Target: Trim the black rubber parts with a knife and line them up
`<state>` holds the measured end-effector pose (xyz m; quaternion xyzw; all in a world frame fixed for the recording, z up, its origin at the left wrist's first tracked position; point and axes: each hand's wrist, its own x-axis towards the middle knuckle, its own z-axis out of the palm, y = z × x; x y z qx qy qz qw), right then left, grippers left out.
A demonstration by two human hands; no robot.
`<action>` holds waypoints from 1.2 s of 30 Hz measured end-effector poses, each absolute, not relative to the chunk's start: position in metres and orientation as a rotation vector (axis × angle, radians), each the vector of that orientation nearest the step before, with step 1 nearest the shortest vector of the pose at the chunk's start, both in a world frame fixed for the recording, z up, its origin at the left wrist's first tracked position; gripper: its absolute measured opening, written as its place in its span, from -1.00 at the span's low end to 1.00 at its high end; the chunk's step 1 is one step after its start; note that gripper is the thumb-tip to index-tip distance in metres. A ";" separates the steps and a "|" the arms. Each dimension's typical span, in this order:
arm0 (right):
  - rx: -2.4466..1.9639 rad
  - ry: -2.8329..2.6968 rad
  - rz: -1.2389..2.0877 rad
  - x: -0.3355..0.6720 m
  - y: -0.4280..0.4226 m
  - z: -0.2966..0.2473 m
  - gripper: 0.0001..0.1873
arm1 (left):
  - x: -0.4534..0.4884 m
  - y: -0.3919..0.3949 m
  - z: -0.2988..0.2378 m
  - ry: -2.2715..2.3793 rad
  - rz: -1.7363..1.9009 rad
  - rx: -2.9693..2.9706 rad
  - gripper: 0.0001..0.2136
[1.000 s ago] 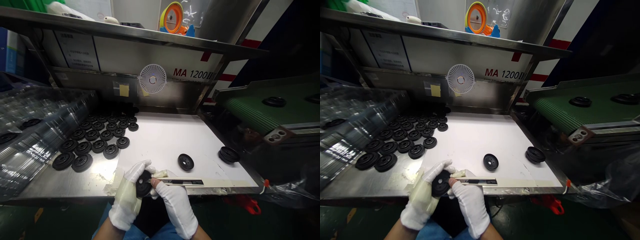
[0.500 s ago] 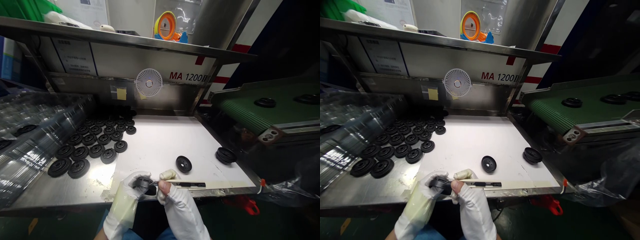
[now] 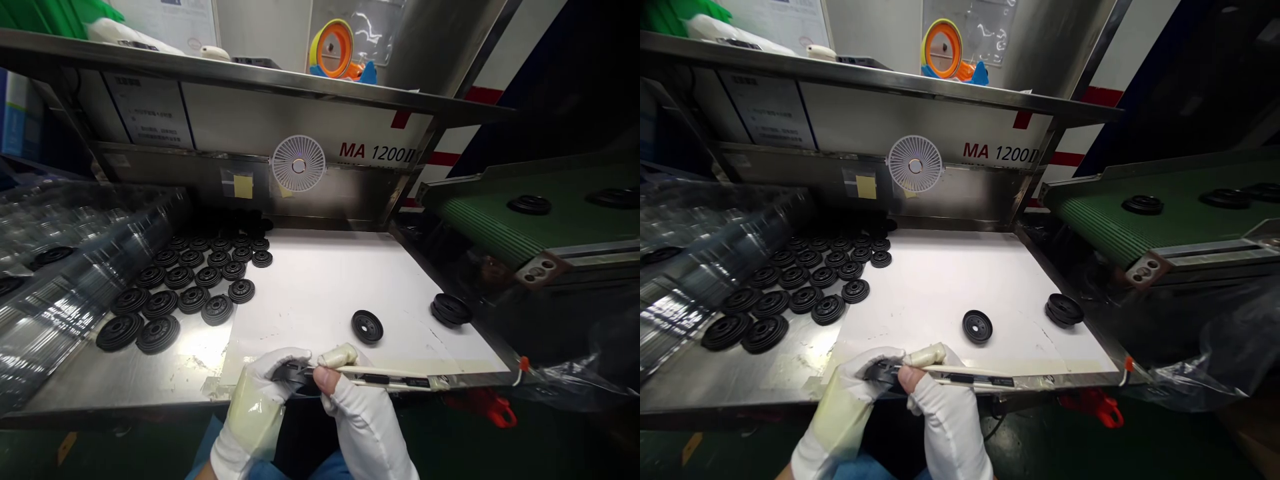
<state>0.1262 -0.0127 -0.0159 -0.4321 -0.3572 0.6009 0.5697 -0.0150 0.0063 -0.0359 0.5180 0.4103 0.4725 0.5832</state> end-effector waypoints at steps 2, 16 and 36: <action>-1.005 -0.851 1.446 0.127 -0.013 -0.014 -0.80 | -0.014 0.006 -0.037 0.980 1.116 1.194 -0.79; -0.966 -0.996 1.590 0.144 -0.008 -0.003 -0.82 | -0.015 0.001 -0.022 0.790 0.968 1.222 -0.76; -1.432 -1.341 1.366 0.229 -0.009 -0.004 -0.82 | -0.036 0.062 -0.043 1.382 1.009 1.921 -0.50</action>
